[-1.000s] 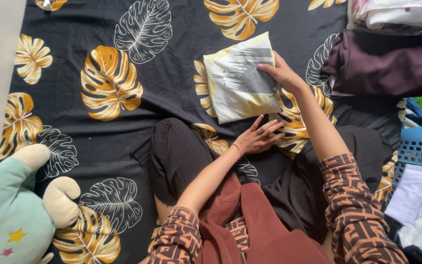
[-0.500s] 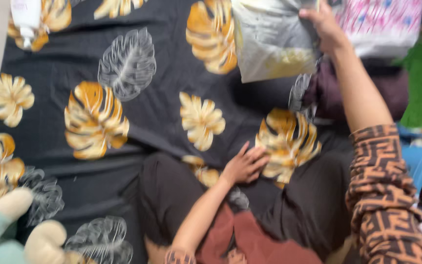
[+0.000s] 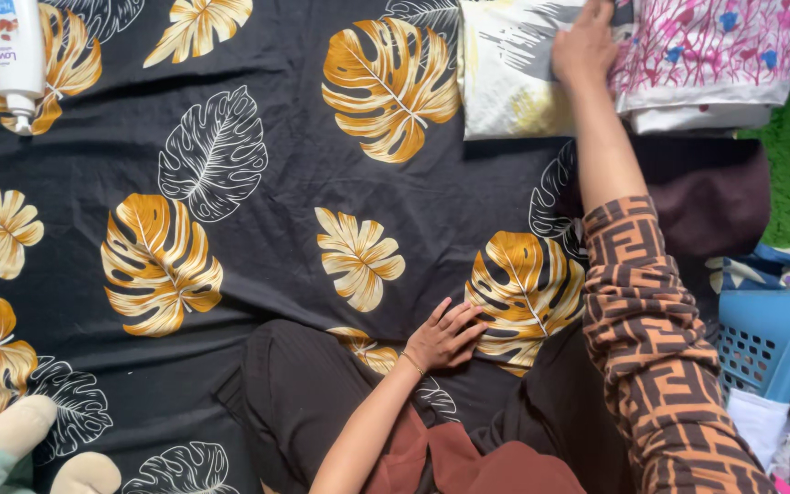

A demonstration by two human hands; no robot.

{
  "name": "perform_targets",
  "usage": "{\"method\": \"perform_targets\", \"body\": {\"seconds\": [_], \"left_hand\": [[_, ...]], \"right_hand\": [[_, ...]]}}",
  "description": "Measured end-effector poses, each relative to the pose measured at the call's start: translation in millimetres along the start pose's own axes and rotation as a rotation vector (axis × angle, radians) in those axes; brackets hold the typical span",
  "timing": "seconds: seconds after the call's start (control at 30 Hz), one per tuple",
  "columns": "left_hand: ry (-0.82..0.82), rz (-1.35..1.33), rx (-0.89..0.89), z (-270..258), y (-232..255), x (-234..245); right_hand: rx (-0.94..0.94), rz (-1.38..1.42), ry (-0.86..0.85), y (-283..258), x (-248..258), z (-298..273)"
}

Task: The person folds a light-colored patterned shirt and a dark striped shirt on a bed, smoothing and aligning each piece before folding it into a compact rectangle. The folded shirts are placed on a growing pile to the side.

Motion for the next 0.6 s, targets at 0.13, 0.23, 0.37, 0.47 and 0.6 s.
{"method": "perform_targets", "body": {"seconds": [0.13, 0.23, 0.37, 0.47, 0.6], "left_hand": [[-0.002, -0.029, 0.006, 6.3, -3.6, 3.7], [0.050, -0.026, 0.000, 5.8, 4.1, 7.0], [0.018, -0.033, 0.007, 12.0, 6.6, 14.0], [0.010, -0.100, 0.034, 18.6, 14.2, 28.5], [0.139, -0.354, 0.258, 34.9, 39.5, 41.8]], "right_hand": [[0.163, -0.281, 0.046, -61.7, 38.8, -39.5], [0.454, -0.066, 0.153, -113.7, 80.7, -118.7], [0.523, 0.445, 0.003, -131.5, 157.9, -272.7], [0.457, 0.368, -0.484, -121.0, 199.5, -390.6], [0.337, 0.433, -0.524, -94.5, 250.0, -497.2]]}}
Point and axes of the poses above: each hand's wrist, its own z-axis towards the middle knuckle, its own x-axis out of the back of the hand, y = z × x, the point moved 3 cm from there along z, towards the middle knuckle, and after that the axes turned 5 degrees about -z, right-handed, at the moved point
